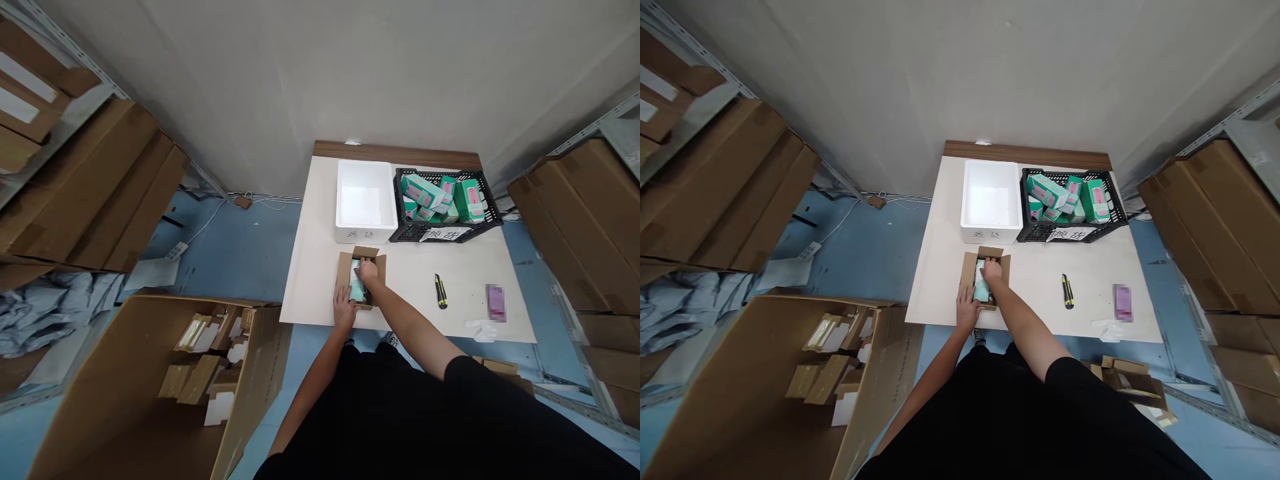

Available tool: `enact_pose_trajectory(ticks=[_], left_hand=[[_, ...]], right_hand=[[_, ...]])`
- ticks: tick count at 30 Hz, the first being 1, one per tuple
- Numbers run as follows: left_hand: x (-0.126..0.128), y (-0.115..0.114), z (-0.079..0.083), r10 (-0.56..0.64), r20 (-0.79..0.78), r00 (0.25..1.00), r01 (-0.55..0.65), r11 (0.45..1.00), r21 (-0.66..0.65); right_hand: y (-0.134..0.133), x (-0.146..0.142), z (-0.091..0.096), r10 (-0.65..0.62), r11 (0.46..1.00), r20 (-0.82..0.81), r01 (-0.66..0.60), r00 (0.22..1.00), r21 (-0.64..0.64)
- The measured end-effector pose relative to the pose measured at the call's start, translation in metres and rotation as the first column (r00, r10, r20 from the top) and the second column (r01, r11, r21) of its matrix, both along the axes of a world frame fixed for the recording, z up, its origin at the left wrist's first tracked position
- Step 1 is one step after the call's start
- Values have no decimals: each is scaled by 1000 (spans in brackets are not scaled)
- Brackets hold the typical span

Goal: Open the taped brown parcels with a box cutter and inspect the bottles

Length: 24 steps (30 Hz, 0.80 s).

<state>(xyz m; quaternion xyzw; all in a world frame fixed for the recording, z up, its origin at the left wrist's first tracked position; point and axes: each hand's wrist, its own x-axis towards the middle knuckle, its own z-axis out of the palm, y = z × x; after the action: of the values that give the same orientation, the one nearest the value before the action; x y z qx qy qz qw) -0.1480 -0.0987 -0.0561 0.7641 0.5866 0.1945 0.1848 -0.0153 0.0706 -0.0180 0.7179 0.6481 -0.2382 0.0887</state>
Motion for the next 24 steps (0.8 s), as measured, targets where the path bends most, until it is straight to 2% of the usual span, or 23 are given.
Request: enact_pose_trajectory(ticks=[4, 8, 11, 14, 17, 21, 24], left_hand=[[-4, 2, 2, 2, 4, 1000, -2, 999, -39], [-5, 2, 6, -16, -1, 1000, 15, 996, -87], [-4, 2, 7, -15, -2, 1000, 15, 996, -93], [-4, 4, 8, -10, -3, 1000, 10, 995, -101], [-6, 6, 10, 3, -14, 1000, -5, 993, -114], [-7, 8, 14, 13, -30, 999, -17, 993, -113], [-5, 9, 17, 5, -48, 999, -9, 995, -97]], right_hand=[[-3, -10, -6, -5, 1000, 21, 4, 1000, 22], [-2, -8, -9, 18, 999, -12, -19, 1000, -31], [-1, -4, -8, 26, 996, -33, -28, 999, -81], [-3, 0, -3, 20, 996, -94, -28, 995, -80], [-9, 8, 5, 37, 999, -169, -37, 985, 1], [-19, 23, 19, 101, 984, -250, -59, 963, 170], [-26, 29, 30, 120, 975, -309, -53, 944, 215]])
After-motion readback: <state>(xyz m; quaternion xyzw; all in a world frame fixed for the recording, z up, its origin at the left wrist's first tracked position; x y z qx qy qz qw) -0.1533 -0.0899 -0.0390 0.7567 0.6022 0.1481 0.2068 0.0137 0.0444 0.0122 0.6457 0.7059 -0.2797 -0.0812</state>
